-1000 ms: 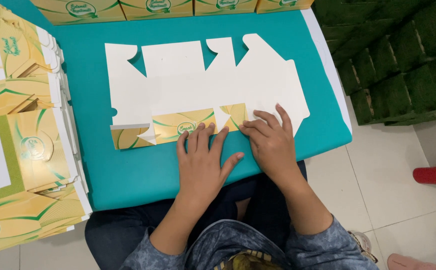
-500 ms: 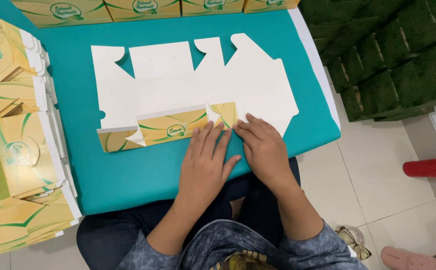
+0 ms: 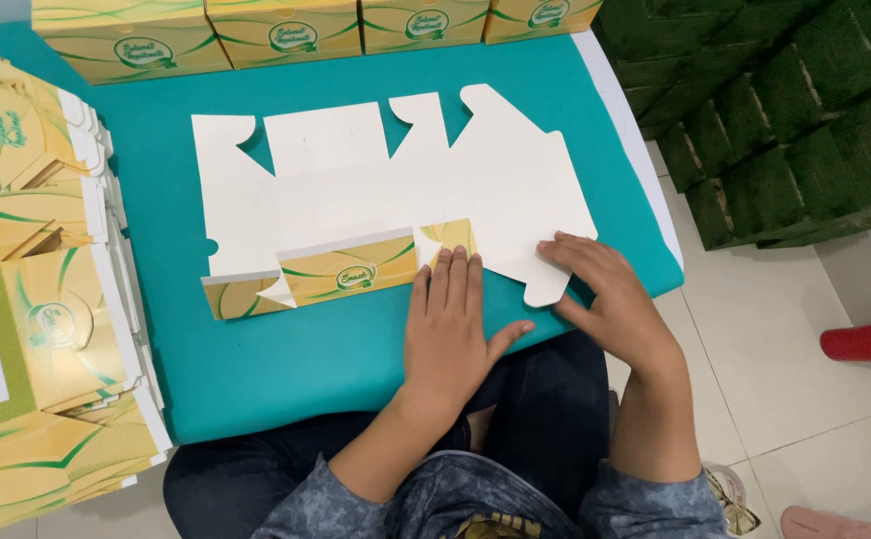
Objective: The person assembles a flat cardboard box by folding its sides and tucking flaps to form a rectangular container. They then place a second flat box on the table and begin folding it in the same manner.
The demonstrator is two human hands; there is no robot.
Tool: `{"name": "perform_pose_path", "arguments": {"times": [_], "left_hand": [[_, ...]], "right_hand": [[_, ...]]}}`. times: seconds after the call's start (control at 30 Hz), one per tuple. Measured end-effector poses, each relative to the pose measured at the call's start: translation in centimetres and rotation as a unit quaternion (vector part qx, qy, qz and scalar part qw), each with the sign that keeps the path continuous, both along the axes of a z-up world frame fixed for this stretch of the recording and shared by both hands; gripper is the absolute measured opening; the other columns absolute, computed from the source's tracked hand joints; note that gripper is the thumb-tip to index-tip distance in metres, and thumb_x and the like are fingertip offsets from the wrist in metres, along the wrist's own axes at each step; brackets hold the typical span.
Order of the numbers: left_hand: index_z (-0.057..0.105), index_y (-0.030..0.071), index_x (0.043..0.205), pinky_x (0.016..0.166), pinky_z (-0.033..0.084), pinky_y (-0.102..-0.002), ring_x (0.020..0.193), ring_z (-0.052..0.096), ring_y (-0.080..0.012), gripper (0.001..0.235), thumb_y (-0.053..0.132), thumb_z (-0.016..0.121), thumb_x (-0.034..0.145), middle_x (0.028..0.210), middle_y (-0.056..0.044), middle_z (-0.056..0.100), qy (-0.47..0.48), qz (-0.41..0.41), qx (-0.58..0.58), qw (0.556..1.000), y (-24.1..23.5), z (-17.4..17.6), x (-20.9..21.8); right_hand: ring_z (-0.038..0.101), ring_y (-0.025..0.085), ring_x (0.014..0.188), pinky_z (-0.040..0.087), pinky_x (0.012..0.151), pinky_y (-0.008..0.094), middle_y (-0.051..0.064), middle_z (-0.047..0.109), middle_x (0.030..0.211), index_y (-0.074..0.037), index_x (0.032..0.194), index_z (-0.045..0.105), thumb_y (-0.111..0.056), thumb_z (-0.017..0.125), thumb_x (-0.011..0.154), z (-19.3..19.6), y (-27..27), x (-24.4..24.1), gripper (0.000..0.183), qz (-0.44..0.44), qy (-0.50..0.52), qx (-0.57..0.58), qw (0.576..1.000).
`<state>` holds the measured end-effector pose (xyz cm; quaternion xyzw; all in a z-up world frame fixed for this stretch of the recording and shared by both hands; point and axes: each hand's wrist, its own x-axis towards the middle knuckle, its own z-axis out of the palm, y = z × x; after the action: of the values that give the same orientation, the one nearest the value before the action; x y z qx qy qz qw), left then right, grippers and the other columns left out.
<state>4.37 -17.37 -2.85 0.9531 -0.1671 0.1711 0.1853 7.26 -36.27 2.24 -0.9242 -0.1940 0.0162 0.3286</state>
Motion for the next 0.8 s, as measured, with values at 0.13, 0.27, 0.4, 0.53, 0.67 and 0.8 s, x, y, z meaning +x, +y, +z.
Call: {"name": "perform_pose_path", "arguments": {"times": [0.13,0.27,0.4,0.53,0.67,0.8], "left_hand": [[0.048,-0.006,0.129,0.109,0.026,-0.051,0.129,0.041,-0.0379,0.085,0.068,0.034,0.089,0.129,-0.026,0.049,0.007,0.009,0.027,1.000,-0.5,-0.1,0.4],[0.048,-0.008,0.128,0.109,0.024,-0.052,0.131,0.037,-0.0401,0.080,0.062,0.034,0.092,0.131,-0.028,0.045,0.015,-0.003,0.015,1.000,-0.3,0.4,0.3],[0.046,-0.010,0.130,0.111,0.021,-0.052,0.136,0.032,-0.0397,0.080,0.060,0.034,0.093,0.136,-0.029,0.042,0.021,-0.024,-0.005,0.999,-0.1,1.0,0.2],[0.042,-0.003,0.136,0.110,0.021,-0.054,0.134,0.034,-0.0395,0.080,0.063,0.033,0.092,0.134,-0.027,0.044,0.023,-0.025,0.004,0.999,-0.2,0.5,0.4],[0.043,0.004,0.139,0.108,0.024,-0.055,0.133,0.037,-0.0384,0.078,0.066,0.032,0.092,0.131,-0.025,0.046,0.015,-0.021,0.042,0.999,-0.5,0.0,0.8],[0.042,0.006,0.140,0.108,0.023,-0.055,0.134,0.035,-0.0371,0.086,0.072,0.032,0.086,0.133,-0.024,0.045,0.024,-0.023,0.060,0.998,-0.4,-0.4,0.8]], "right_hand": [[0.057,0.025,0.112,0.036,0.100,0.045,0.003,0.066,0.106,-0.014,0.122,0.062,-0.018,0.065,0.090,-2.2,0.2,2.1,0.032,-0.091,-0.082,-0.024,0.992],[0.056,0.029,0.102,0.038,0.094,0.046,0.011,0.063,0.098,-0.008,0.127,0.056,-0.025,0.066,0.093,-1.8,2.3,2.7,0.040,-0.166,-0.101,-0.025,0.981],[0.055,0.029,0.097,0.037,0.089,0.045,0.011,0.059,0.096,-0.006,0.127,0.054,-0.026,0.067,0.093,-2.1,2.3,3.3,0.042,-0.169,-0.105,-0.022,0.980],[0.052,0.028,0.100,0.036,0.085,0.043,0.007,0.054,0.100,-0.009,0.129,0.053,-0.024,0.066,0.092,-2.3,2.7,3.4,0.042,-0.168,-0.109,-0.074,0.977],[0.046,0.021,0.109,0.033,0.091,0.040,0.002,0.052,0.107,-0.013,0.121,0.060,-0.024,0.061,0.095,-3.6,3.1,2.8,0.027,-0.152,-0.213,-0.201,0.944],[0.052,0.023,0.114,0.038,0.096,0.037,0.004,0.059,0.111,-0.012,0.117,0.064,-0.009,0.057,0.092,-4.4,3.2,0.8,0.026,-0.077,-0.218,-0.176,0.957]]}}
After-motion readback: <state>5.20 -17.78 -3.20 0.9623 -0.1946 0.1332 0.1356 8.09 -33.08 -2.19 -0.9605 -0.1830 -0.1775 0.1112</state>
